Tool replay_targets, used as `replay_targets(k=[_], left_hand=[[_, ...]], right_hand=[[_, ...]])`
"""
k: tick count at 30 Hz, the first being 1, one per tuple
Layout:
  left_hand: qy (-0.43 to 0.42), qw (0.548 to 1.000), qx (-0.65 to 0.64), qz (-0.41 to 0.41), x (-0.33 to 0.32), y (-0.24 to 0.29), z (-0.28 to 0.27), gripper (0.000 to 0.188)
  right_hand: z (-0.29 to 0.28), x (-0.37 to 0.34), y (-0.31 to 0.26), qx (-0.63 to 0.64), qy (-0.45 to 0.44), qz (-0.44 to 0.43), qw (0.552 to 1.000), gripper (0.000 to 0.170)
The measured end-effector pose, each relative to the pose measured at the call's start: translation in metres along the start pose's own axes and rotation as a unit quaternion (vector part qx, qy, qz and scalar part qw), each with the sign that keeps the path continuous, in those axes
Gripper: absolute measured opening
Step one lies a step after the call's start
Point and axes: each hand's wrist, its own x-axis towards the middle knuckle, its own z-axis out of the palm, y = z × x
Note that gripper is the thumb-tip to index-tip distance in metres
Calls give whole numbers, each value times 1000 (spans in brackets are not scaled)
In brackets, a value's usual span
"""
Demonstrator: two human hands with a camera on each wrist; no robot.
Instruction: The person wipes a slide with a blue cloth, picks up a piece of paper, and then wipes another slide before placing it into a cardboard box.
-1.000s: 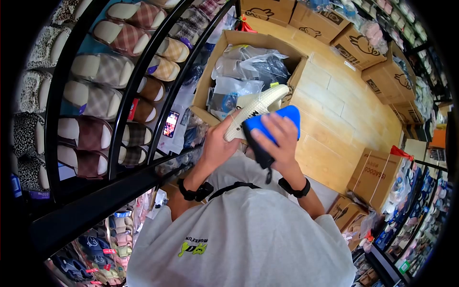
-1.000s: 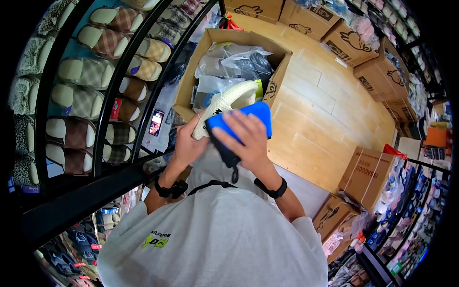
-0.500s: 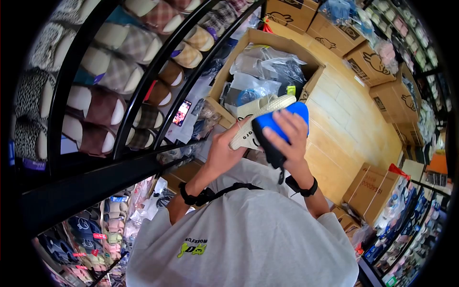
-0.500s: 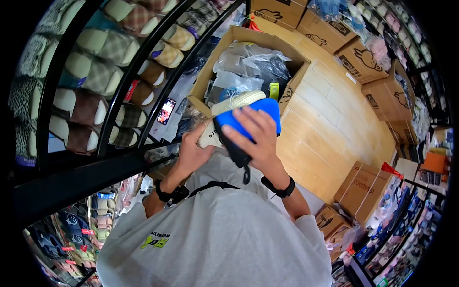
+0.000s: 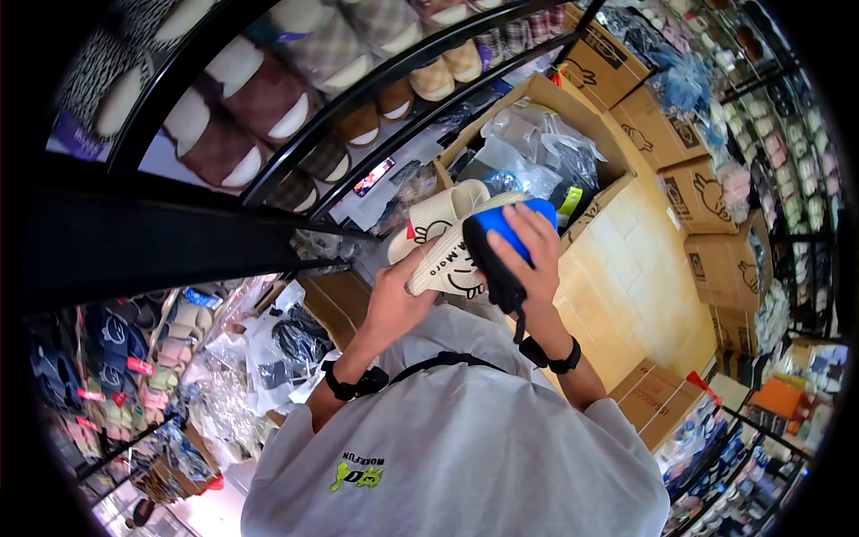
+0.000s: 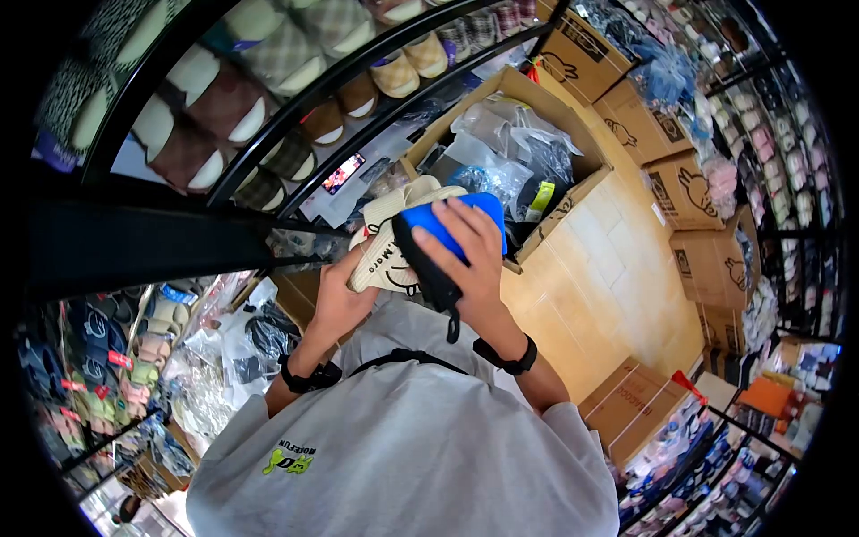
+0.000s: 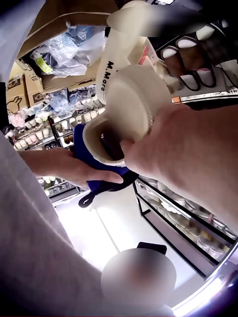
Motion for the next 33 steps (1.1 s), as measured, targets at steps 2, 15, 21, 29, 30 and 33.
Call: replay_targets(k=[2,15,21,29,30,33], left_hand=[[34,999,5,-5,-14,-3,-5,67],[193,980,47,-23,-102,-35,-41,65],[242,970,19,-9,-141,-38,-52,65],[284,957,12,-60,-175,-54,-51,64],[293,954,23,-56,-177,-57,-52,64],[310,949,-27,-48,-191,-59,-57,67]], right_hand=[[12,-3,-10,13,14,-4,1000,49],[63,-11,-82,76,-127,-152,977,53],[75,-34,-102,-1,-205,-365,908,43],[98,-36,-121,133,-194,-271,934,44],[99,-43,-121,119,-215,-324,914,43],[106,-35,-133,107,-241,-437,860,47]])
